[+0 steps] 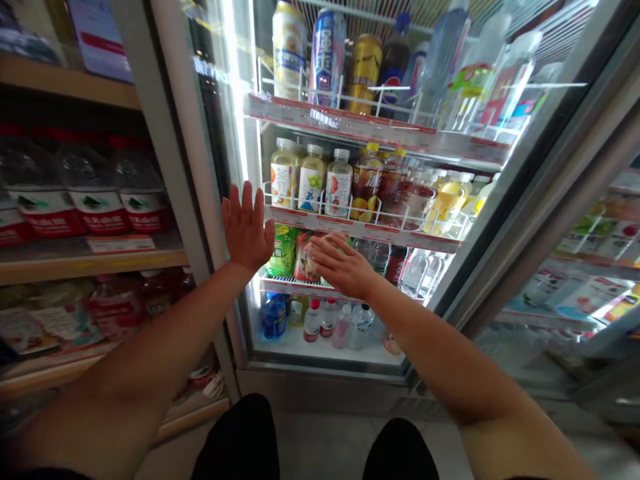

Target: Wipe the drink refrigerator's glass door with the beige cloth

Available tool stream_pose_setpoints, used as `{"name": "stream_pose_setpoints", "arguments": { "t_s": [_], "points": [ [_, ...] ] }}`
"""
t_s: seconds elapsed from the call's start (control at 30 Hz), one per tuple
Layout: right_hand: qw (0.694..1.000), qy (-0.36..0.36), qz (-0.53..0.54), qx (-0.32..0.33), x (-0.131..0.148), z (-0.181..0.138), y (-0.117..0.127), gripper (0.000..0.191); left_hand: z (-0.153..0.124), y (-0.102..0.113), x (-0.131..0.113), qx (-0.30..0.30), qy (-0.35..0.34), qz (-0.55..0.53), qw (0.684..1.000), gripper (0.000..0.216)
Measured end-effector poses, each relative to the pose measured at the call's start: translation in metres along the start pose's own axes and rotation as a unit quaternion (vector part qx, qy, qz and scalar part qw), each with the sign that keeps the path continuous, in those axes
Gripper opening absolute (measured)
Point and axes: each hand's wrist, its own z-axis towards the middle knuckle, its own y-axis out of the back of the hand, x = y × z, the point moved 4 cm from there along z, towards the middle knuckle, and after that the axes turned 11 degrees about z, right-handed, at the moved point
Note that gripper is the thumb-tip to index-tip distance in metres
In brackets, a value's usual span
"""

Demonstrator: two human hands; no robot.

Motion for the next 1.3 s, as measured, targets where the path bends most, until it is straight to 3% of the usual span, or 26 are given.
{"name": "stream_pose_setpoints", "arguments": {
  "t_s": [0.07, 0.17, 0.23, 0.3, 0.43, 0.5, 0.63, 0.83, 0.97, 1.03, 1.1, 1.23, 1.3],
  "points": [
    [0.999, -0.018, -0.025, -0.038, -0.012, 0.013, 0.01, 0.03, 0.002, -0.004, -0.002, 0.012, 0.016, 0.0, 1.0, 0.062],
    [0.978, -0.158, -0.04, -0.133, -0.034, 0.034, 0.022, 0.038, -0.001, -0.004, -0.005, 0.018, 0.028, -0.006, 0.999, 0.063],
    [0.96, -0.232, -0.028, -0.154, -0.039, 0.042, 0.02, 0.041, -0.002, -0.003, -0.005, 0.022, 0.035, -0.011, 0.999, 0.063],
    [0.97, -0.215, 0.002, -0.11, -0.032, 0.049, 0.01, 0.045, -0.002, -0.002, -0.004, 0.026, 0.038, -0.011, 0.999, 0.063],
    [0.994, -0.1, 0.042, 0.0, -0.028, 0.061, 0.005, 0.047, 0.0, -0.001, -0.005, 0.023, 0.03, 0.005, 0.999, 0.062],
    [0.989, -0.14, 0.025, -0.03, -0.047, 0.069, 0.022, 0.046, 0.0, -0.001, -0.005, 0.017, 0.027, 0.01, 0.999, 0.062],
    [0.952, -0.269, -0.027, -0.145, -0.076, 0.084, 0.05, 0.045, -0.001, -0.003, -0.005, 0.009, 0.015, 0.021, 1.0, 0.061],
    [0.978, -0.199, -0.007, -0.062, -0.069, 0.108, 0.038, 0.044, -0.002, -0.001, -0.006, -0.004, 0.005, 0.024, 1.0, 0.06],
    [0.948, -0.266, -0.009, -0.172, -0.105, 0.131, 0.065, 0.052, -0.001, 0.0, -0.006, 0.011, 0.01, 0.034, 0.999, 0.06],
    [0.934, -0.294, -0.016, -0.204, -0.111, 0.139, 0.071, 0.05, -0.001, 0.0, -0.006, 0.021, 0.018, 0.031, 0.999, 0.06],
    [0.942, -0.285, -0.017, -0.176, -0.099, 0.146, 0.063, 0.046, -0.001, 0.0, -0.006, 0.024, 0.023, 0.03, 0.999, 0.06],
    [0.985, -0.17, 0.008, -0.038, -0.066, 0.153, 0.039, 0.042, -0.001, 0.001, -0.007, 0.019, 0.019, 0.03, 0.999, 0.06],
    [0.982, -0.182, -0.005, -0.058, -0.074, 0.154, 0.046, 0.041, -0.001, 0.0, -0.007, 0.021, 0.02, 0.027, 0.999, 0.06]
  ]
}}
